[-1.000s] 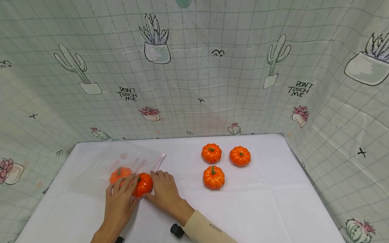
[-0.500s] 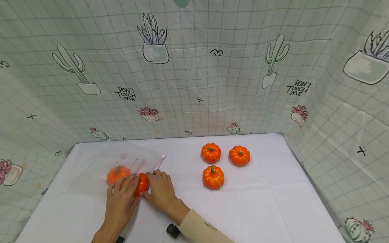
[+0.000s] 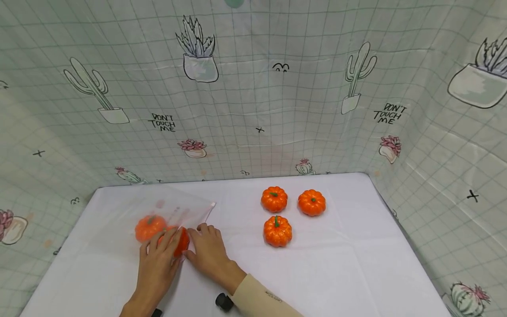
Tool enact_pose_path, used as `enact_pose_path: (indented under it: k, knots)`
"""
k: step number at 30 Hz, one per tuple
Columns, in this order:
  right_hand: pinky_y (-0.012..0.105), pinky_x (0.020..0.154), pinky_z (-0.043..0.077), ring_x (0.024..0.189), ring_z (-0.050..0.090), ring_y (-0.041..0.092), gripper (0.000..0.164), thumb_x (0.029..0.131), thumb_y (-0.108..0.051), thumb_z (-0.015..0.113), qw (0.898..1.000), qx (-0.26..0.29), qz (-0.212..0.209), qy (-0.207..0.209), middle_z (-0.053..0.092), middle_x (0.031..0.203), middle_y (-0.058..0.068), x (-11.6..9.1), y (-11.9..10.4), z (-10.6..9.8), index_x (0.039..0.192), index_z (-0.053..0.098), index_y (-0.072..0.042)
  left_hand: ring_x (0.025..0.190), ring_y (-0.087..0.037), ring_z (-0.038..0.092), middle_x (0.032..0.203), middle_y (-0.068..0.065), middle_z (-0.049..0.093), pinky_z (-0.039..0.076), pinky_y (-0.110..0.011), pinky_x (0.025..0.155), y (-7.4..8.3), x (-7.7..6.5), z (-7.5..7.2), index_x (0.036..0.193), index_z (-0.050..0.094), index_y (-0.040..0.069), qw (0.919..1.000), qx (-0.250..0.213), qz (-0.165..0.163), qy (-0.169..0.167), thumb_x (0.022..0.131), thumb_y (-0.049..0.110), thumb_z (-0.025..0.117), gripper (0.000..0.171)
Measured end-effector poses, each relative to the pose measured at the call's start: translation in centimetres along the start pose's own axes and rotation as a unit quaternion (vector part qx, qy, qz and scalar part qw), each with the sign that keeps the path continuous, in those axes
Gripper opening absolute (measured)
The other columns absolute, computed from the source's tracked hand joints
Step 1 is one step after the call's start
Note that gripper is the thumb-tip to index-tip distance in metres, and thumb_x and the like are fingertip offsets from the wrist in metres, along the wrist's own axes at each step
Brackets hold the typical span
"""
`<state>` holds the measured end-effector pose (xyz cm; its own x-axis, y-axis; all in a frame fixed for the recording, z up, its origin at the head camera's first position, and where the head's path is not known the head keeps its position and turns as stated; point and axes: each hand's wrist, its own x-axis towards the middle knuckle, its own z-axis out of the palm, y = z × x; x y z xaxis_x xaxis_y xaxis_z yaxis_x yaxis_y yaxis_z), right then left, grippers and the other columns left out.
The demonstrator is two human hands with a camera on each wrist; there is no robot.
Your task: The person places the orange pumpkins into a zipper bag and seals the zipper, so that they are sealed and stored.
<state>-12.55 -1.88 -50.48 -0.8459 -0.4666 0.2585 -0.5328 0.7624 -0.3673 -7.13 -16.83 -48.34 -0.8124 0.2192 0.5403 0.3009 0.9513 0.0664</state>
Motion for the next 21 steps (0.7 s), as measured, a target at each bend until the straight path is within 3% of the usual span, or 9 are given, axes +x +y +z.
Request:
enact_pose_path:
  k: [11,16,21]
  knots:
    - [0.044,0.107,0.047,0.118,0.058,0.025,0.052,0.094,-0.031,0.082,0.999,0.04,0.012,0.004,0.062,0.13,0.006,-2.5,2.3,-3.7,0.138,0.067,-0.009,0.118,-0.037,0.056,0.13,-0.013,0.069,0.04,-0.052,0.096,0.0,0.0,0.2,0.13,0.073,0.001,0.9999,-0.002,0.006,0.011,0.056,0.0,0.1,0.079]
    - [0.049,0.109,0.046,0.123,0.057,0.026,0.051,0.095,-0.028,0.081,0.996,0.083,0.023,0.009,0.06,0.134,0.007,-4.3,3.4,-6.2,0.139,0.066,-0.009,0.119,-0.037,0.056,0.129,-0.013,0.07,0.04,-0.052,0.096,0.0,0.0,0.4,0.129,0.073,0.001,0.9999,-0.003,0.004,0.015,0.056,-0.002,0.099,0.077]
    - [0.05,0.109,0.048,0.124,0.058,0.028,0.051,0.093,-0.027,0.083,0.994,0.093,0.045,0.031,0.06,0.135,0.006,-6.1,4.8,-8.1,0.138,0.067,-0.011,0.12,-0.037,0.056,0.13,-0.013,0.069,0.039,-0.052,0.097,0.2,0.1,0.4,0.13,0.072,0.001,0.9999,-0.007,0.004,0.011,0.057,-0.002,0.098,0.077]
